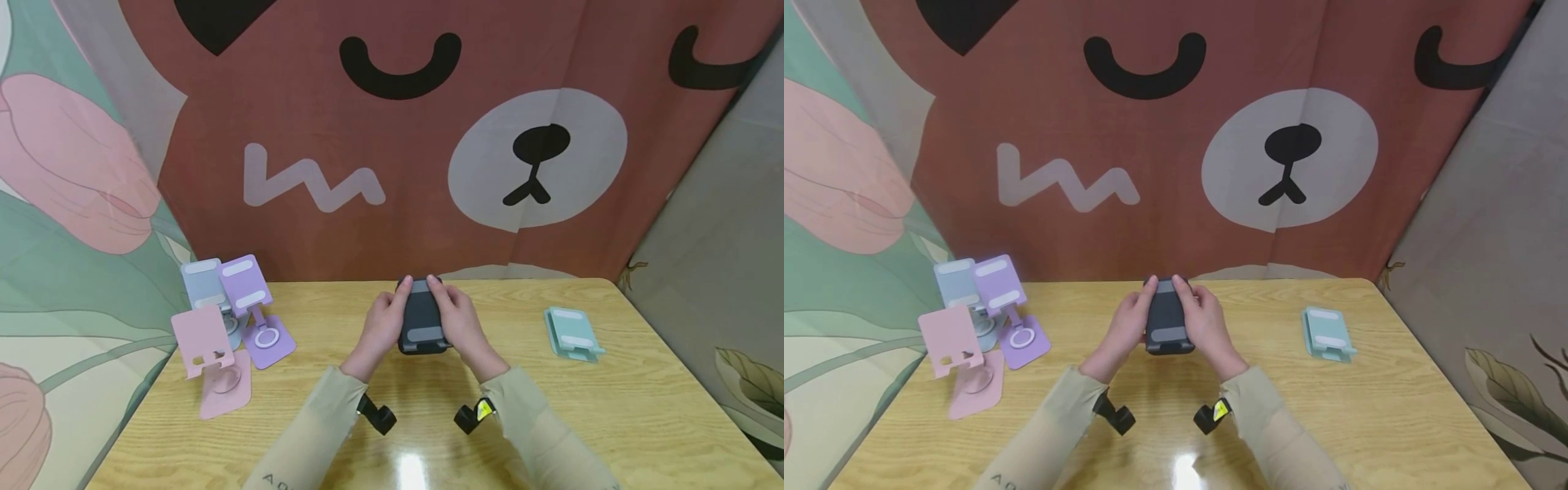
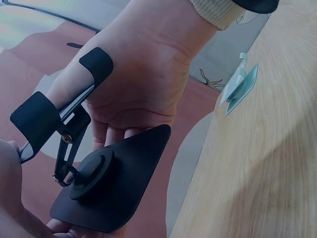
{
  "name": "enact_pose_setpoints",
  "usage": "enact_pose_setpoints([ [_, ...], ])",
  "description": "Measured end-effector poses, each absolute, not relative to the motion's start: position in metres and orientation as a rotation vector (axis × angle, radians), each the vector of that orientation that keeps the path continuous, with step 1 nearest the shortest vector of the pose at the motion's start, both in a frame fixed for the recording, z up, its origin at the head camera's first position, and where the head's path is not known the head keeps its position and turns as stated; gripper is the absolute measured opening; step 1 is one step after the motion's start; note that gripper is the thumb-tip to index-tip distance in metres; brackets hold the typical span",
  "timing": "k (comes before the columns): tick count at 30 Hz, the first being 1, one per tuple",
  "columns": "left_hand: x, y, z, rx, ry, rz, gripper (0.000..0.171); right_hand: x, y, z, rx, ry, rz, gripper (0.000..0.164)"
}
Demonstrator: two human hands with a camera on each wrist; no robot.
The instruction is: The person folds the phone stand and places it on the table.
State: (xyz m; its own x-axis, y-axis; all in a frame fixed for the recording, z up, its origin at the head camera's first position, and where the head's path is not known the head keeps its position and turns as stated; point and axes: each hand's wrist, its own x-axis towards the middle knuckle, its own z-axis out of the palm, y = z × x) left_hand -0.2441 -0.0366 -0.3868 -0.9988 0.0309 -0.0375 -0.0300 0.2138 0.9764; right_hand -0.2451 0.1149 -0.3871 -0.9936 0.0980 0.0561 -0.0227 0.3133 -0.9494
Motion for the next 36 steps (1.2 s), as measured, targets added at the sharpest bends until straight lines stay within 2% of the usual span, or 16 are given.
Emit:
enact_pose_setpoints([
  [18,-0.2450,-0.0362,-0.3894,0.014,2.416,1.956,0.079,-0.2432,0.1155,-0.3882,-0.047,-2.479,1.703,0.075],
  [28,-0.2437,-0.0349,-0.3910,0.015,2.455,1.978,0.069,-0.2437,0.1152,-0.3919,-0.046,-2.471,1.639,0.066],
  [36,-0.2447,-0.0330,-0.3937,-0.024,2.459,1.997,0.066,-0.2440,0.1145,-0.3944,-0.031,-2.455,1.609,0.059],
])
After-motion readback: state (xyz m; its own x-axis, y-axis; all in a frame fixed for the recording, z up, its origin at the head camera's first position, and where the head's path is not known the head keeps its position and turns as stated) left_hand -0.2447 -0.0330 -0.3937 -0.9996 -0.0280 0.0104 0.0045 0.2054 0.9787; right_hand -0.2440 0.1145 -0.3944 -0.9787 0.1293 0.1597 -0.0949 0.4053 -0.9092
